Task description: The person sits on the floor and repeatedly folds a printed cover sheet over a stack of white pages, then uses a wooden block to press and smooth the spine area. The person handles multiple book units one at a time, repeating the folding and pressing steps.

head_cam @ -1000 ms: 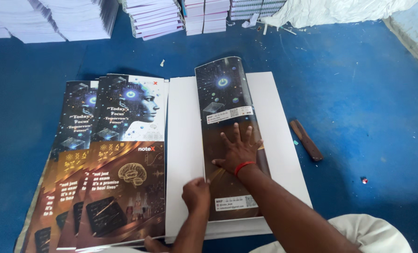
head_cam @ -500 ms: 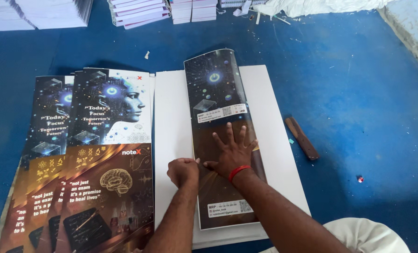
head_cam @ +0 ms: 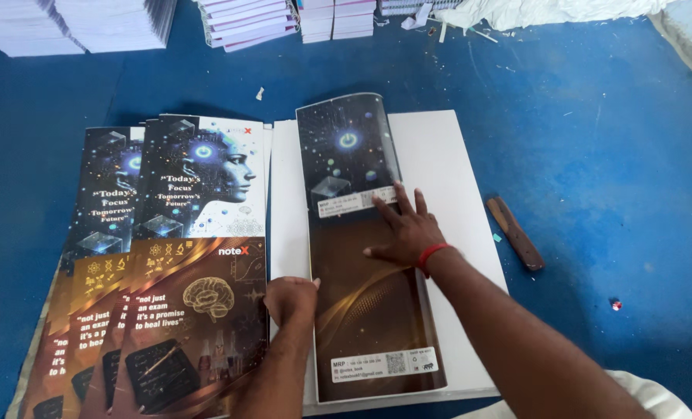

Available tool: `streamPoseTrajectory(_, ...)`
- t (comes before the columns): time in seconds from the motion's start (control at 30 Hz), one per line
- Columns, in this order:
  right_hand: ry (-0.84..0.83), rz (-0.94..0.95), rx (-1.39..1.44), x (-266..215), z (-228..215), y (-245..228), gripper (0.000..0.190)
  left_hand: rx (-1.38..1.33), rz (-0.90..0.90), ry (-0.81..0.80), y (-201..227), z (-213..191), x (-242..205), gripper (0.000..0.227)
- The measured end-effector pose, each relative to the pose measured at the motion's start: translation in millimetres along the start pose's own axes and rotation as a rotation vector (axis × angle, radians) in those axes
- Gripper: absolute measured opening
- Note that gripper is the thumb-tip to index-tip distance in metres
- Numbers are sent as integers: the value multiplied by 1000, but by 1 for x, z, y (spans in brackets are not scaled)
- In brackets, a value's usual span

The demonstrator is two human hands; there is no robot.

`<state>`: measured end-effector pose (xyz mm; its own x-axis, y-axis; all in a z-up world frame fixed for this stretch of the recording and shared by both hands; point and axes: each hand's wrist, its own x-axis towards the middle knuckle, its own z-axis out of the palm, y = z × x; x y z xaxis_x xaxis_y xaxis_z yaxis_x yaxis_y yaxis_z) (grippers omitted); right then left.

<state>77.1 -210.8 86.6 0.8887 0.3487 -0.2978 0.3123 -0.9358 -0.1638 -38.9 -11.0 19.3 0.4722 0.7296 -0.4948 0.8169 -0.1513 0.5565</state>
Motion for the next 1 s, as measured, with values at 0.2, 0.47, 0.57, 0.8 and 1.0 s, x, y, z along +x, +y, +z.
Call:
streamPoseTrajectory(0.2, 48, -28, -23, 11, 30, 6, 118, 254, 134, -54, 16, -17, -10, 23)
streamPoseTrajectory(0.47, 100, -57, -26, 16, 41, 9, 119, 466, 269, -53, 29, -22, -16, 39)
streamPoseTrajectory(0.57, 104, -49, -21, 13, 39, 7, 119, 497, 299, -49, 28, -25, -12, 39)
streamPoseTrajectory(0.8, 101, -25, -16, 14, 39, 5, 118, 324, 412, -6, 7, -7, 14, 17)
streamPoseTrajectory(1.0, 111, -1, 12, 14, 44, 5, 118, 138, 191, -49, -21, -7, 9, 7)
